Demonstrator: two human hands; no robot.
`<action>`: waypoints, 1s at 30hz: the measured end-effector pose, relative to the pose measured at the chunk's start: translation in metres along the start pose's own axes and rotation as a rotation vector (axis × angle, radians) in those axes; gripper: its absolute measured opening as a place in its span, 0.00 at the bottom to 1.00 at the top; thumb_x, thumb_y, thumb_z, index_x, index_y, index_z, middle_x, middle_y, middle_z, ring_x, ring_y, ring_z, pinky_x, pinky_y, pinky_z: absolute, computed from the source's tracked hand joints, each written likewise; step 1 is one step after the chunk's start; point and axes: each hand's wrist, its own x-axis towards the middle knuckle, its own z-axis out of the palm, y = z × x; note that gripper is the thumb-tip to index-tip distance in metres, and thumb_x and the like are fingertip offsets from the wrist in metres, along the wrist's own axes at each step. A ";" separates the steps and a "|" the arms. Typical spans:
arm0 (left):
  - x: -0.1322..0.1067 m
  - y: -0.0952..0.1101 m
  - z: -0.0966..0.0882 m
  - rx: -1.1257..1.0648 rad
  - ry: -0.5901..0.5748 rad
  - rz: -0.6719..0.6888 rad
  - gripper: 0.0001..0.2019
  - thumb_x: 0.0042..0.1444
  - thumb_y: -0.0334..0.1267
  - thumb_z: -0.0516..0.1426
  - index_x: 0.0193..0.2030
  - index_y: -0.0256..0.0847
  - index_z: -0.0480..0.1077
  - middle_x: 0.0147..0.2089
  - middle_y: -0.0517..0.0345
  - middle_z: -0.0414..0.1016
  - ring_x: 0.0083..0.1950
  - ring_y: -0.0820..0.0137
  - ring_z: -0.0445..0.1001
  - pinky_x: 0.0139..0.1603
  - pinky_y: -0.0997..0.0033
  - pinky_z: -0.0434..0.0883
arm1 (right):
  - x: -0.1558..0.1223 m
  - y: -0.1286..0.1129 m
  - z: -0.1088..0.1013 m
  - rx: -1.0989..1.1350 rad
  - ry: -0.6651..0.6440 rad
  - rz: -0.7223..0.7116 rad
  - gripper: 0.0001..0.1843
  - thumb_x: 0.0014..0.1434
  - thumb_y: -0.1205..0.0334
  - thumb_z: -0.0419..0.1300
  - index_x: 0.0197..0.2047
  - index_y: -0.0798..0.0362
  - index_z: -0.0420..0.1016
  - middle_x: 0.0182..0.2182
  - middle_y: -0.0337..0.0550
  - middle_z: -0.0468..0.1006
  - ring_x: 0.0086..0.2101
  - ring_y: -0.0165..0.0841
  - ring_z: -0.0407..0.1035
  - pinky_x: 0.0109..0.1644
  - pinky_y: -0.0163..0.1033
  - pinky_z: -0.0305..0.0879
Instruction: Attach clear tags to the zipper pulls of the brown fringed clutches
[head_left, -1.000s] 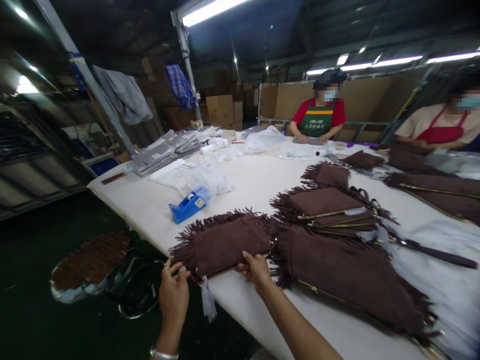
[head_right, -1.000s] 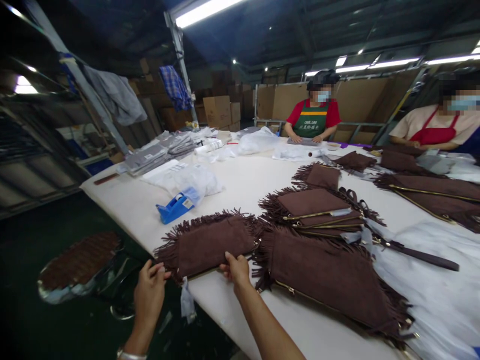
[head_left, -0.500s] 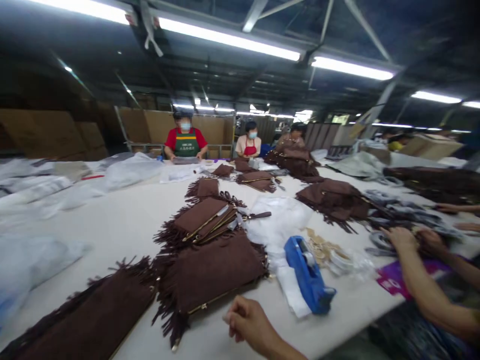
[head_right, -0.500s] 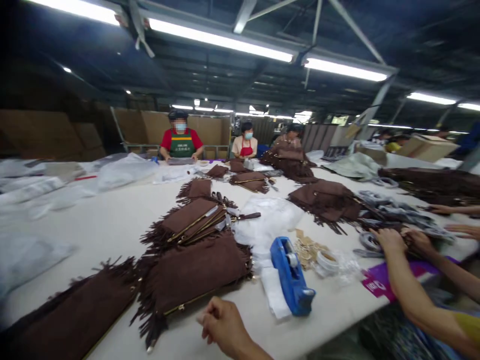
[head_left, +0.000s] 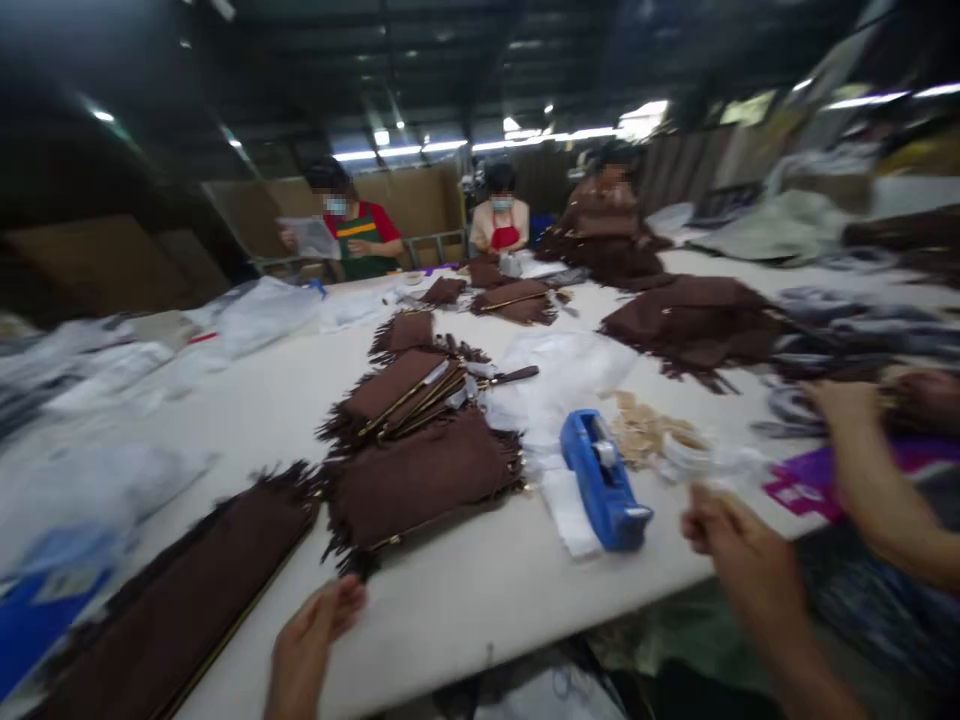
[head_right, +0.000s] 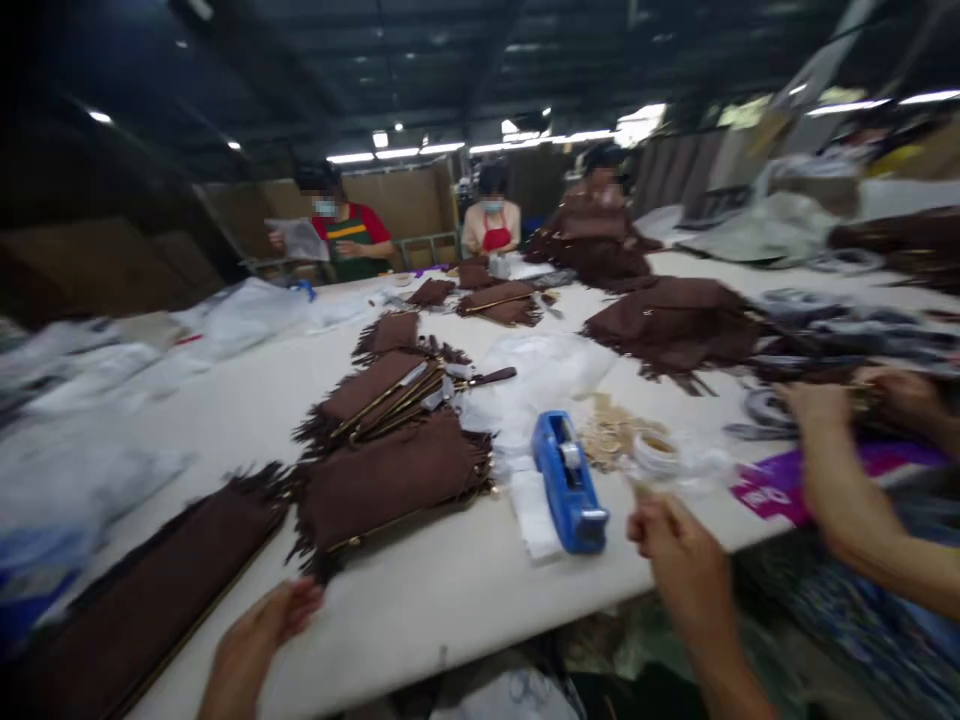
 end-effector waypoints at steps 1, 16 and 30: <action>-0.012 0.002 0.005 -0.258 0.077 -0.097 0.26 0.64 0.42 0.38 0.39 0.29 0.74 0.38 0.34 0.80 0.35 0.65 0.79 0.27 0.70 0.73 | 0.004 0.005 0.001 -0.029 0.008 0.005 0.22 0.58 0.38 0.52 0.29 0.47 0.72 0.26 0.44 0.76 0.26 0.34 0.68 0.32 0.39 0.62; 0.011 0.025 0.051 -1.735 0.342 -0.321 0.10 0.53 0.39 0.62 0.42 0.40 0.71 0.40 0.53 0.75 0.31 0.73 0.75 0.29 0.76 0.72 | -0.100 -0.028 0.134 0.063 -0.872 -0.265 0.21 0.64 0.48 0.49 0.25 0.52 0.67 0.19 0.34 0.70 0.22 0.27 0.65 0.29 0.31 0.56; 0.014 0.040 0.036 -1.786 0.484 -0.324 0.09 0.53 0.37 0.61 0.41 0.37 0.71 0.38 0.51 0.76 0.31 0.73 0.74 0.31 0.75 0.71 | -0.075 -0.082 0.268 0.817 -0.721 0.760 0.17 0.55 0.50 0.63 0.35 0.56 0.70 0.28 0.45 0.80 0.20 0.24 0.69 0.20 0.26 0.62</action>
